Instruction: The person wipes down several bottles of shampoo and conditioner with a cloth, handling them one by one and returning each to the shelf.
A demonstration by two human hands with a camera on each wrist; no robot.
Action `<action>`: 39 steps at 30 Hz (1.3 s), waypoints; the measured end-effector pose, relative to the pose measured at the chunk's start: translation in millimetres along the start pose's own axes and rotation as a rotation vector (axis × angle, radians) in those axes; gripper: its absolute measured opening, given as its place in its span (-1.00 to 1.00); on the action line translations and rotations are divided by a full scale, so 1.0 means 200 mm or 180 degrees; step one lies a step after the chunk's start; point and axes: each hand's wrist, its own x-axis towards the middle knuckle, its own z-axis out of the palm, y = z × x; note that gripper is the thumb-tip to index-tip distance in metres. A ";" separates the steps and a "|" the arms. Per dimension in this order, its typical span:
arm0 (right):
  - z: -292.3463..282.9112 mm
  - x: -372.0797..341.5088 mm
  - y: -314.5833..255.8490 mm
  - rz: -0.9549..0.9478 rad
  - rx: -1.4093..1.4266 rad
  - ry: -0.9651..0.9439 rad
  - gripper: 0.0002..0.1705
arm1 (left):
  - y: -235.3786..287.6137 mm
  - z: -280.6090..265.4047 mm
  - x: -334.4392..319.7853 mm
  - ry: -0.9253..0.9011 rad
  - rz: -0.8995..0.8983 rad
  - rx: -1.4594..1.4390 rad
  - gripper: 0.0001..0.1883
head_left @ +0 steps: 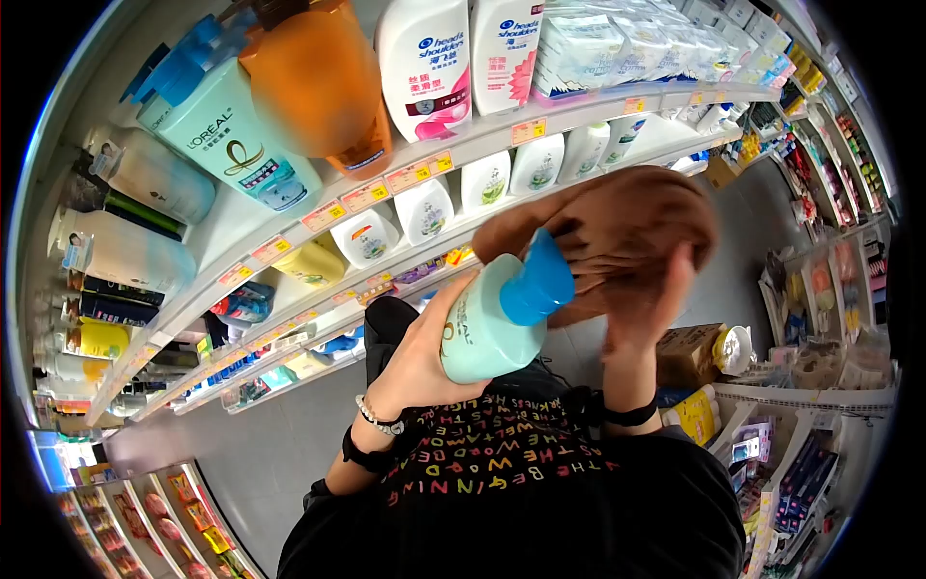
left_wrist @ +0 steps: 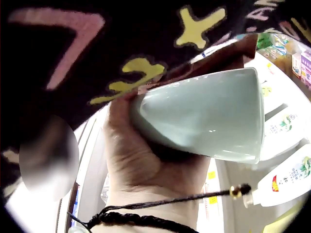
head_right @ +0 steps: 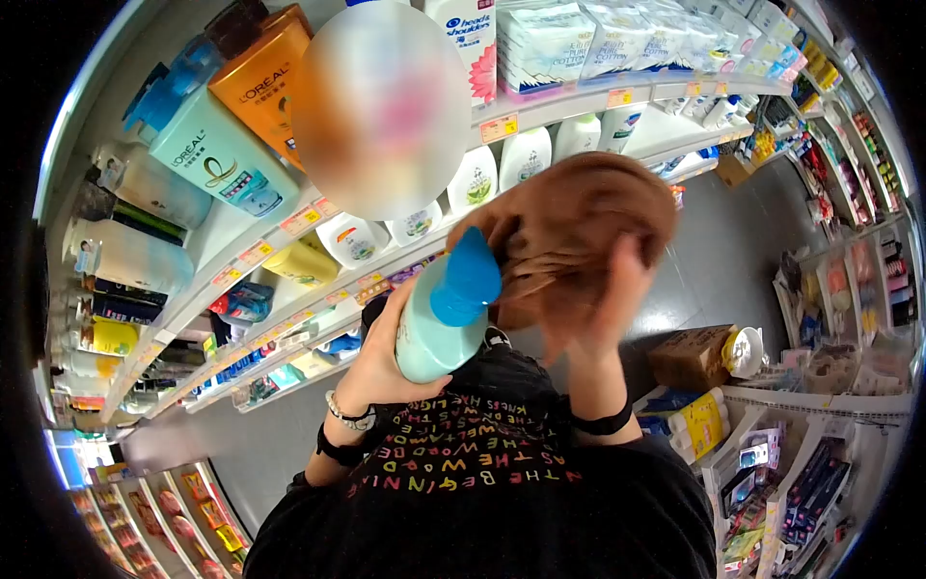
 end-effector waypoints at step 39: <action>-0.16 0.11 0.26 -0.0787 -0.2699 -0.2438 -0.73 | -0.14 0.01 -0.09 -0.1501 -0.0395 -0.2670 -0.03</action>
